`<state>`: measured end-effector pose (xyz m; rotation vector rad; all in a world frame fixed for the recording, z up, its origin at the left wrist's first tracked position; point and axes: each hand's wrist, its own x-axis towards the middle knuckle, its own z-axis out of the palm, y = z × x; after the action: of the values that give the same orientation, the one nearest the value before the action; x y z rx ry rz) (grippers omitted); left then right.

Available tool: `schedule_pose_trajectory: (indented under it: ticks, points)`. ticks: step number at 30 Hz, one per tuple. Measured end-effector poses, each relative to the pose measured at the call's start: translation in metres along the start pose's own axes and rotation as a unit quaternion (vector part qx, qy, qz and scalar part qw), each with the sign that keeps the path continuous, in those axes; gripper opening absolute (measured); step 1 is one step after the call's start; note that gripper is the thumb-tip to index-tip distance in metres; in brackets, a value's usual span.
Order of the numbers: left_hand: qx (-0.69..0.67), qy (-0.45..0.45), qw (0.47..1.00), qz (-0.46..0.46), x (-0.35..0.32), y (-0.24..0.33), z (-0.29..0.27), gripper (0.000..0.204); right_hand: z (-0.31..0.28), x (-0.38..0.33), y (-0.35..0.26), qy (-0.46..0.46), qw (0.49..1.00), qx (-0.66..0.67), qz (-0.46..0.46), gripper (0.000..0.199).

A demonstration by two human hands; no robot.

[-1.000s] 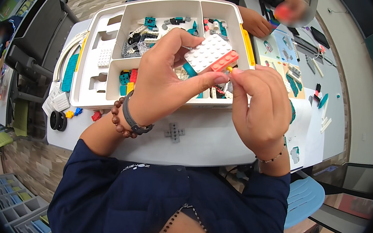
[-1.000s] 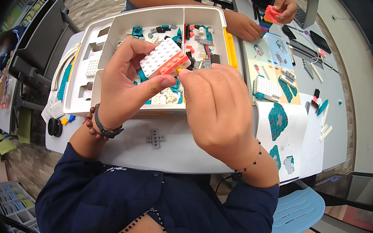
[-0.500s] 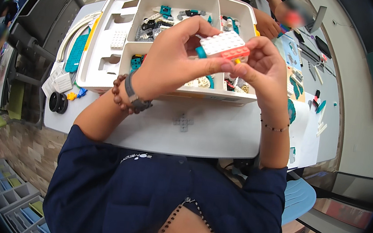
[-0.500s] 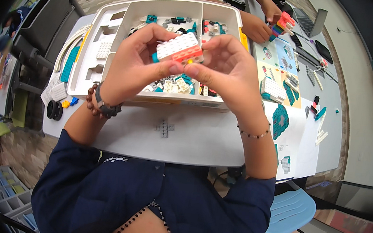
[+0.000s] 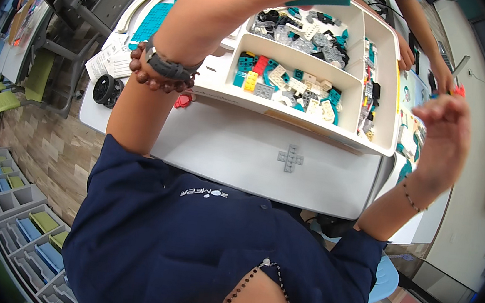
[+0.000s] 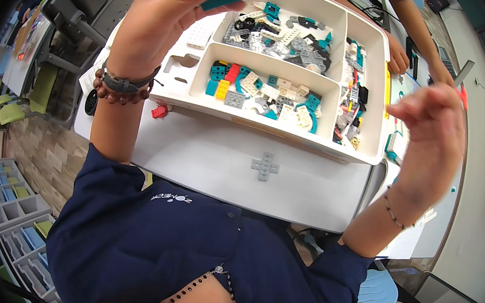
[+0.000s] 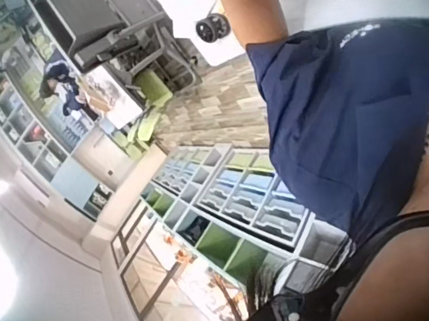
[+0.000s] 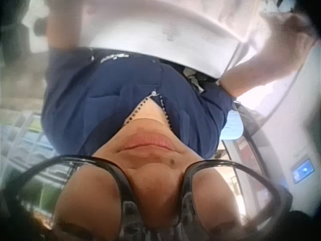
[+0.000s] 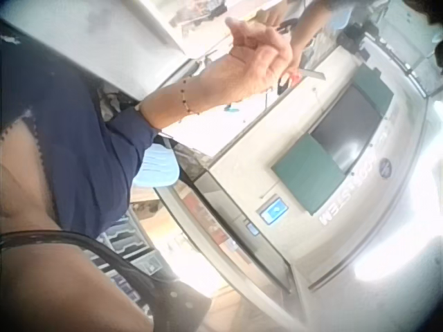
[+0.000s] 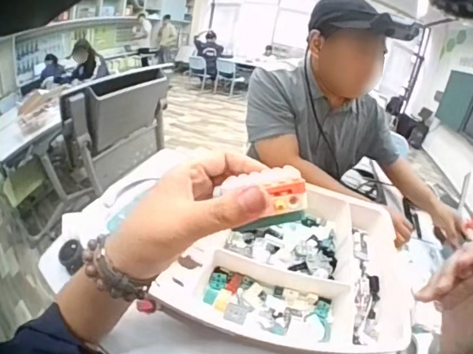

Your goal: The person assembles small plastic building blocks by selecting pieces from a compartmentalized tray and connecting them by hand. They build small structures and place them on the table while another person works nearby.

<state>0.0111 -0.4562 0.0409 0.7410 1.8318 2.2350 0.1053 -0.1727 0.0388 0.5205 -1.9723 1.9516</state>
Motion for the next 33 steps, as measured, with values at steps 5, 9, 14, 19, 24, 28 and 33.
schedule_pose_trajectory:
  ticks: [5,9,14,19,24,28,33]
  points:
    - [-0.030,0.011,0.999,0.007,-0.001,0.001,-0.020,0.047,0.001,-0.003,-0.029,-0.075,0.990,-0.036,-0.111,0.036]
    - [-0.113,0.048,0.992,-0.001,0.011,-0.014,-0.036,0.044,0.016,-0.001,-0.021,-0.093,0.982,-0.106,-0.125,0.032]
    - [-0.200,-0.020,0.979,0.027,0.015,-0.018,-0.049,0.041,0.032,0.004,0.005,-0.071,0.979,-0.176,-0.076,0.028]
    - [-0.170,0.045,0.984,0.009,0.024,-0.029,-0.053,0.044,0.056,0.008,0.020,-0.028,0.975,-0.221,0.007,0.025]
    - [-0.117,0.048,0.992,0.010,0.022,-0.034,-0.055,0.050,0.056,0.011,0.024,-0.100,0.961,-0.258,-0.016,0.022]
    - [-0.062,0.090,0.994,0.017,0.027,-0.045,-0.046,0.041,0.040,0.010,0.007,-0.195,0.943,-0.265,-0.057,0.024]
    - [-0.099,-0.004,0.994,0.039,0.024,-0.066,-0.095,0.040,0.003,-0.003,-0.020,-0.168,0.955,-0.228,-0.094,0.022]
